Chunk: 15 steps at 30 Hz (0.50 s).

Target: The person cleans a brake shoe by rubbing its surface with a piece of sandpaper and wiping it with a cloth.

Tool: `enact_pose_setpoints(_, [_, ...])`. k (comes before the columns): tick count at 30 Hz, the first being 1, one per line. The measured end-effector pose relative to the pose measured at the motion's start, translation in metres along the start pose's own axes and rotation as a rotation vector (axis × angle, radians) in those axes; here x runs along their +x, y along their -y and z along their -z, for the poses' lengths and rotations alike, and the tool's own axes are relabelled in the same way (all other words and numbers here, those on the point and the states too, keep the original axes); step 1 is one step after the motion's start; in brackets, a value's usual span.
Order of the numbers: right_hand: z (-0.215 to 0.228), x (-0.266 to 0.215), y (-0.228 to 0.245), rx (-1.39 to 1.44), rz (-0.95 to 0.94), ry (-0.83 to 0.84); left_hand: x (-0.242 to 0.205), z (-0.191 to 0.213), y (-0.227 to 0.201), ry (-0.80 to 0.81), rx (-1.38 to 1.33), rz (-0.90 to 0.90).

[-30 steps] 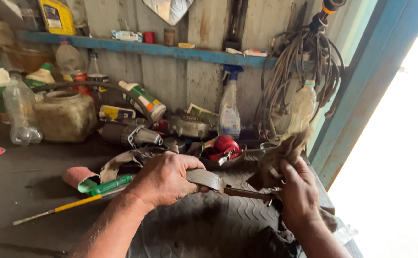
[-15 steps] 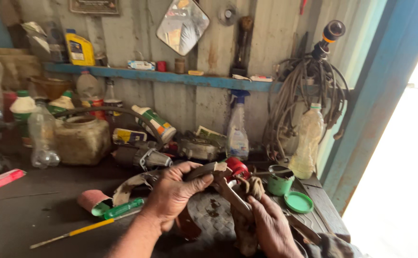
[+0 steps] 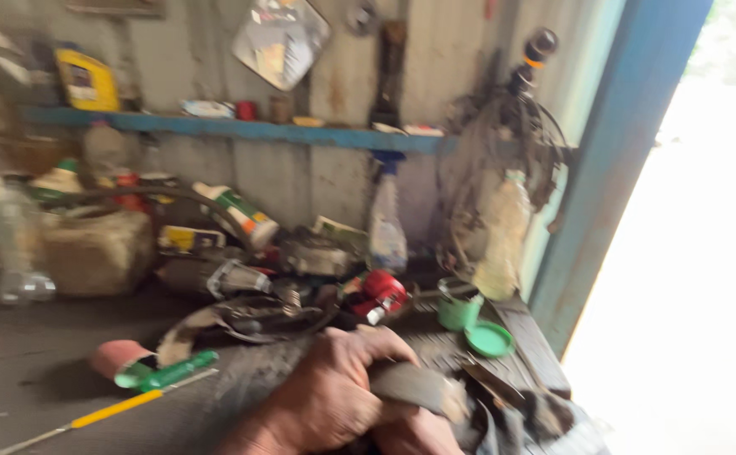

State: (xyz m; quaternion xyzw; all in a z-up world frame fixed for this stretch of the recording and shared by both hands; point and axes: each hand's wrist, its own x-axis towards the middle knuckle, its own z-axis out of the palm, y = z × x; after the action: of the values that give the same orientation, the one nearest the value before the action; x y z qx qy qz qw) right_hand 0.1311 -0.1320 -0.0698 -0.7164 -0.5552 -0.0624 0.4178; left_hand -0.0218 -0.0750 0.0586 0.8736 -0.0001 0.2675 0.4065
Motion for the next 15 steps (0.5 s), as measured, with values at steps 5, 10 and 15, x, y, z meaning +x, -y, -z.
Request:
enact_pose_setpoints(5, [-0.002,-0.012,-0.005,-0.080,0.033,0.003,0.001,0.010,-0.001,-0.023,-0.093,-0.038])
enact_pose_setpoints(10, [0.006,-0.004,-0.008,-0.022,0.089,-0.069,-0.004,0.018,-0.004,-0.062,0.010,-0.064])
enact_pose_setpoints(15, [0.020,0.000,0.014,0.386,-0.426,0.005,-0.002,0.022,0.010,-0.302,0.167,-0.161])
